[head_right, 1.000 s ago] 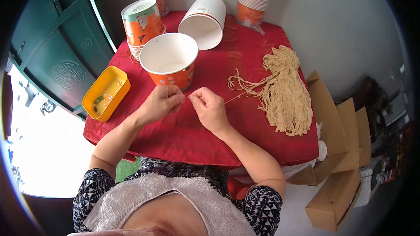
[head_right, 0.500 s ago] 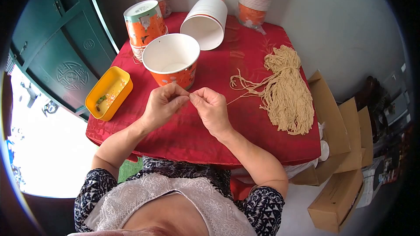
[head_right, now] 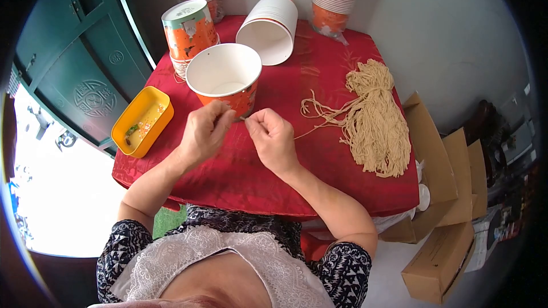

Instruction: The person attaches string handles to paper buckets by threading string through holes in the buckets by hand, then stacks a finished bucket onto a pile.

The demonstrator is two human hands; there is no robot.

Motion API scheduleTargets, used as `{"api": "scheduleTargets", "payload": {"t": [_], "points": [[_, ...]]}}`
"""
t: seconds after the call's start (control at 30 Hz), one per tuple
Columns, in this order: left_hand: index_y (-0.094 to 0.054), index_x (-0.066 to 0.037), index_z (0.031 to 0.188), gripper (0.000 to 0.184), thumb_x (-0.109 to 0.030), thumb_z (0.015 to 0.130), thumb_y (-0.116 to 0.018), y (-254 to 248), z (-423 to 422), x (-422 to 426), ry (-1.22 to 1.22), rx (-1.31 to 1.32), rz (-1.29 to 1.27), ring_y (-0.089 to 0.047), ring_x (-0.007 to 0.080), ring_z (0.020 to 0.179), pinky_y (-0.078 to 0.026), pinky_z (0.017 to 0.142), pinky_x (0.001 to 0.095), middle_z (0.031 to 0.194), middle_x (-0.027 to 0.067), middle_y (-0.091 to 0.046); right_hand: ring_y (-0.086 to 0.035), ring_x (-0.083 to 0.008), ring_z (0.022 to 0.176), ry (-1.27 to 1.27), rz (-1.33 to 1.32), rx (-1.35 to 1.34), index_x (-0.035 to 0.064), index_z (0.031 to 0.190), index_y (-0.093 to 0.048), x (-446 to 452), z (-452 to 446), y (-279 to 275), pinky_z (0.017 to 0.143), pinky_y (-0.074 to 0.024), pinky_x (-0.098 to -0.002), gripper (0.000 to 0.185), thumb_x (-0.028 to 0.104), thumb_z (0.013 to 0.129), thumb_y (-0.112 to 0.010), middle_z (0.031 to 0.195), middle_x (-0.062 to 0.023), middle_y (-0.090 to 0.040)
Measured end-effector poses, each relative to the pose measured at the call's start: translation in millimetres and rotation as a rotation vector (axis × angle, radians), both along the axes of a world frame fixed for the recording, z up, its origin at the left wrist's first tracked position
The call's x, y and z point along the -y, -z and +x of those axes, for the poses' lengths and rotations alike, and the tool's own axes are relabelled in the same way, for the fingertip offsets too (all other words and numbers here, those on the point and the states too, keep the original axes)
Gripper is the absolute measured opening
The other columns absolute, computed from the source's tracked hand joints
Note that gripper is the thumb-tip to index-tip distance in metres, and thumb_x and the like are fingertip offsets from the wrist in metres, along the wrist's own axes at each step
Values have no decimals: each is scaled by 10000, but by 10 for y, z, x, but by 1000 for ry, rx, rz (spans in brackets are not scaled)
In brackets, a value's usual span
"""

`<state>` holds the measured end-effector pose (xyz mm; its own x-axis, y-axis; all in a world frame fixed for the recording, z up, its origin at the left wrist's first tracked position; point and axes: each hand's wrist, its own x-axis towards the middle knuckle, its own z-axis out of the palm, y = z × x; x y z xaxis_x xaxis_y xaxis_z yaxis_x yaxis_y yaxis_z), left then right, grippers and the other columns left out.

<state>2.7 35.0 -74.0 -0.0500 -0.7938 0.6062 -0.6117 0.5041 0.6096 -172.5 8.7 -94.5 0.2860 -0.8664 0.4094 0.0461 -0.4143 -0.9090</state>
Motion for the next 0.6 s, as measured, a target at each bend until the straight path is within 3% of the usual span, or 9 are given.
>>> {"api": "scheduleTargets", "payload": {"t": [0.2, 0.6], "points": [[-596, 27, 841, 129, -59, 923, -647, -149, 200, 43, -67, -86, -25, -650, 231, 564, -495, 527, 340, 655, 158, -627, -426, -7, 570, 57, 63, 110, 0, 824, -598, 291, 110, 28, 487, -355, -219, 154, 71, 958, -620, 644, 51, -529], [-598, 30, 830, 124, -50, 912, -644, -308, 365, 4, -126, -41, -44, -596, 191, 530, -467, 506, 323, 638, 138, -602, -418, -10, 572, 132, 52, 75, 14, 809, -593, 454, 221, 97, 488, -354, -224, 173, 97, 956, -634, 637, 56, -513]]}}
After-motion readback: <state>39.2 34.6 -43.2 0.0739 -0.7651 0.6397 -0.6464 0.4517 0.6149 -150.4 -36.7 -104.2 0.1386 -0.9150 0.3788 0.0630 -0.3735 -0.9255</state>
